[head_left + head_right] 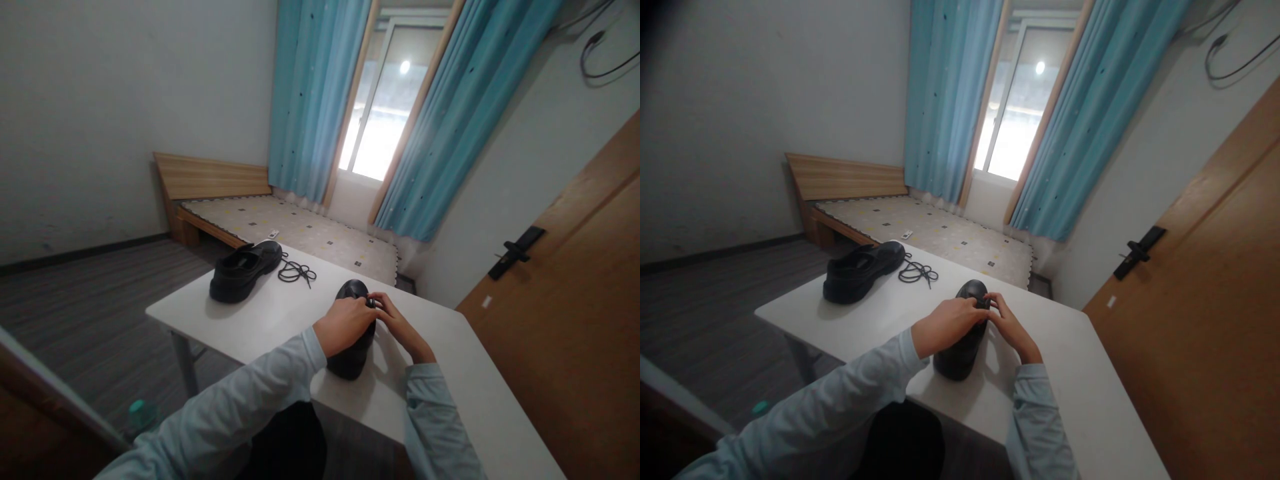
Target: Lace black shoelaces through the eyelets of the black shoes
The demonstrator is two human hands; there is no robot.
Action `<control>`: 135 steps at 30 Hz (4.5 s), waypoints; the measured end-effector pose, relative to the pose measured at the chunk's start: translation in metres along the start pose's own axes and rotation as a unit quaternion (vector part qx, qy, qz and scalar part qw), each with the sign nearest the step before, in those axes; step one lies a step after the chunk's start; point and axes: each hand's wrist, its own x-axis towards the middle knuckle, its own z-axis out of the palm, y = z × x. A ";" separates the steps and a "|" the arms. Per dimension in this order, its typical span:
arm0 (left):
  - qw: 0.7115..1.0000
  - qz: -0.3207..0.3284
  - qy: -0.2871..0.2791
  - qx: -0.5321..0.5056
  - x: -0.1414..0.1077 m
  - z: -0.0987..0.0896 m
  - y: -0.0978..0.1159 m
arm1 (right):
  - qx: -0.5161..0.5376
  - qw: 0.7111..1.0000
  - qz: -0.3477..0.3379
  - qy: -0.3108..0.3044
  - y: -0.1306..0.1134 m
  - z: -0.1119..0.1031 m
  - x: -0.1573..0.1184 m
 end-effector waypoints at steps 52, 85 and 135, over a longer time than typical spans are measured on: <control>0.969 0.019 0.201 0.143 -0.041 0.001 0.024 | -0.047 0.999 -0.001 0.008 -0.003 0.001 0.002; 0.981 0.026 0.181 0.064 -0.097 -0.028 0.016 | -0.044 0.999 0.001 0.007 -0.010 0.005 0.001; 0.934 -0.145 -0.029 -0.326 -0.072 -0.048 -0.036 | -0.024 0.999 0.037 -0.018 -0.014 0.004 -0.002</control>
